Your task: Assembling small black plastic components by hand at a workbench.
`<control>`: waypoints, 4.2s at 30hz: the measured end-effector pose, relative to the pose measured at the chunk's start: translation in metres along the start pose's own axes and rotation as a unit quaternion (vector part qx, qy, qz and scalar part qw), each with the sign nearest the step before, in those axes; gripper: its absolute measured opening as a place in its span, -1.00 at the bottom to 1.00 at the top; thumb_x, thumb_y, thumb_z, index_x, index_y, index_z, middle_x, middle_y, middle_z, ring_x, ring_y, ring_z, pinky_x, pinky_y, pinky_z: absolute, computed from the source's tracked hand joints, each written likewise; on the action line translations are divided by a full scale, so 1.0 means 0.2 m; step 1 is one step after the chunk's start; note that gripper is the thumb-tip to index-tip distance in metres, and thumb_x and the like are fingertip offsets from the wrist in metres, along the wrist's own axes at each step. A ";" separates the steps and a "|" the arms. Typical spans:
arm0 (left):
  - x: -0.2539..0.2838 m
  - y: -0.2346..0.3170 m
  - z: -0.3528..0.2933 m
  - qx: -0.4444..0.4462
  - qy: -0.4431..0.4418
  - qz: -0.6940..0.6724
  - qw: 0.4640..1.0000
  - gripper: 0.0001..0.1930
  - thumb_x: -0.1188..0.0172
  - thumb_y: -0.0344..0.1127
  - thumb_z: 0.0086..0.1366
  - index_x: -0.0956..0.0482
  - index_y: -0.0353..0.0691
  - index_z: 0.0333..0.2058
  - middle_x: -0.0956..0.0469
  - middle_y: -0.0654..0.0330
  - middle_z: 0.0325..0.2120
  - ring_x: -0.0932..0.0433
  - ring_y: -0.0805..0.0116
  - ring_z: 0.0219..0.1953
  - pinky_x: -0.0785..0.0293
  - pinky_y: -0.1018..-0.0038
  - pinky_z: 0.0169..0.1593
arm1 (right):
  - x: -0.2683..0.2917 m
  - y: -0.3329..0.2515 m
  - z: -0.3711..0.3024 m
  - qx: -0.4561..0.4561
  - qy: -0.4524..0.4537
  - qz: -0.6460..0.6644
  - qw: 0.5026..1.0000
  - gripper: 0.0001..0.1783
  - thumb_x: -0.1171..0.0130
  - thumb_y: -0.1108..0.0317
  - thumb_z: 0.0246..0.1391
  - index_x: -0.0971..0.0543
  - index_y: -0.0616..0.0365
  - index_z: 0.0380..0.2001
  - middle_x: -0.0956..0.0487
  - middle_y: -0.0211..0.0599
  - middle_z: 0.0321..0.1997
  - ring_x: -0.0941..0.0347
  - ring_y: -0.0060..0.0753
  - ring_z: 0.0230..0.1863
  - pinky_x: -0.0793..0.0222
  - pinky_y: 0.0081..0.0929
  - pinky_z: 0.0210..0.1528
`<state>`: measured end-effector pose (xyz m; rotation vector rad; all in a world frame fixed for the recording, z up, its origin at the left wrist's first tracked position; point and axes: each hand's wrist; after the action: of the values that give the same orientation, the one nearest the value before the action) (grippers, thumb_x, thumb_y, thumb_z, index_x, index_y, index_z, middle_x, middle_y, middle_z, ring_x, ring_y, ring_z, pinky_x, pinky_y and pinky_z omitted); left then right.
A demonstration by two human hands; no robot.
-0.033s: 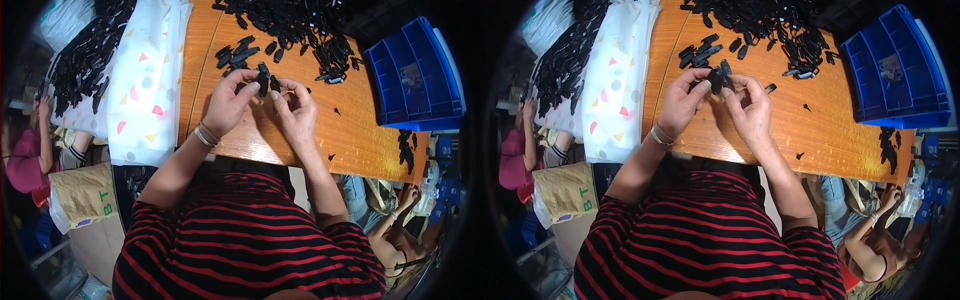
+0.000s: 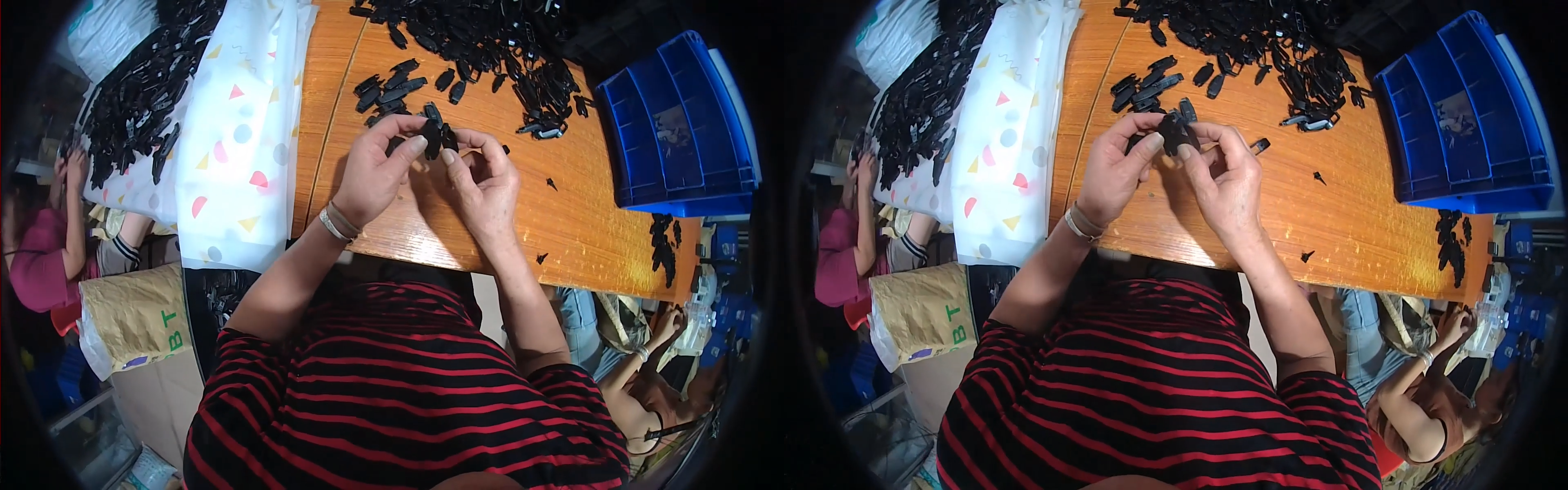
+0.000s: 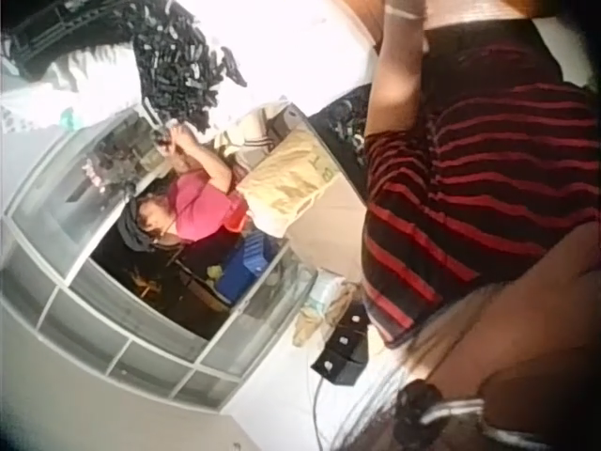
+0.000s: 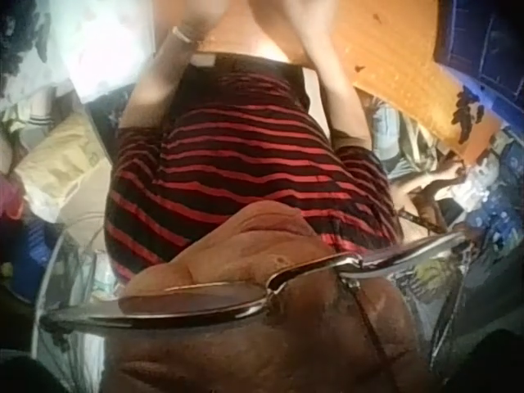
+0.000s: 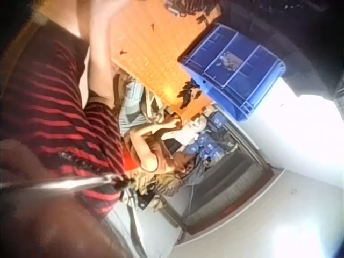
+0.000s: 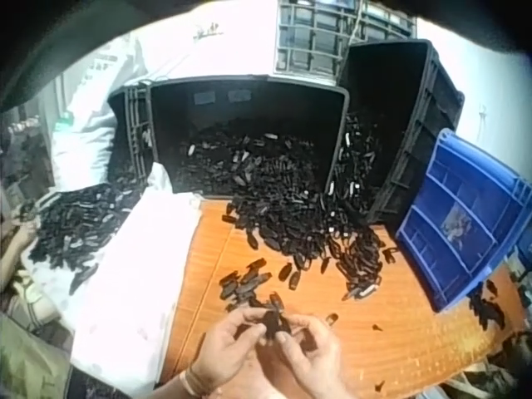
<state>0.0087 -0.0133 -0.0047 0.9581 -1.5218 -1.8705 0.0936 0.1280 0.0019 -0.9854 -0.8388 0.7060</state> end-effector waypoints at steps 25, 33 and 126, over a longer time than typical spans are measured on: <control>-0.04 0.03 -0.15 -0.056 0.034 0.017 0.998 -0.82 0.00 -0.42 0.37 -0.52 -0.35 -0.14 -0.56 0.22 -0.29 -0.51 0.53 -0.28 -0.44 0.62 -0.18 | -0.14 -0.09 -0.12 0.130 0.036 -0.120 0.983 -0.57 -0.34 0.55 -0.15 -0.50 0.21 -0.13 -0.50 -0.21 -0.30 -0.45 -0.39 -0.46 -0.40 -0.53 -0.44; 0.05 0.13 -0.28 0.076 -0.044 -0.044 0.995 -0.69 0.15 -0.18 0.47 -0.46 -0.28 -0.27 -0.48 0.27 -0.45 -0.43 0.57 -0.43 -0.37 0.66 -0.34 | -0.24 -0.13 -0.27 0.048 -0.072 -0.031 0.996 -0.53 -0.30 0.33 0.02 -0.38 0.18 -0.02 -0.55 -0.04 -0.31 -0.56 0.00 -0.33 -0.45 -0.32 -0.34; 0.02 -0.03 -0.16 0.016 0.047 -0.069 0.996 -0.70 -0.10 -0.45 0.32 -0.51 -0.33 0.03 -0.56 0.32 -0.38 -0.39 0.71 -0.49 -0.34 0.76 -0.42 | -0.11 -0.02 -0.07 0.168 -0.022 -0.124 0.978 -0.76 -0.32 0.49 -0.04 -0.55 0.26 -0.26 -0.50 -0.27 -0.39 -0.46 -0.48 -0.48 -0.38 -0.60 -0.45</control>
<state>0.0318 -0.0338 -0.0148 1.1761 -1.4676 -1.8716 0.0956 0.1013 -0.0044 -0.5535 -0.8309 0.6300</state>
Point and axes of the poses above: each hand's wrist, its own z-axis towards the middle knuckle, its own x-axis out of the back of the hand, y = z × x
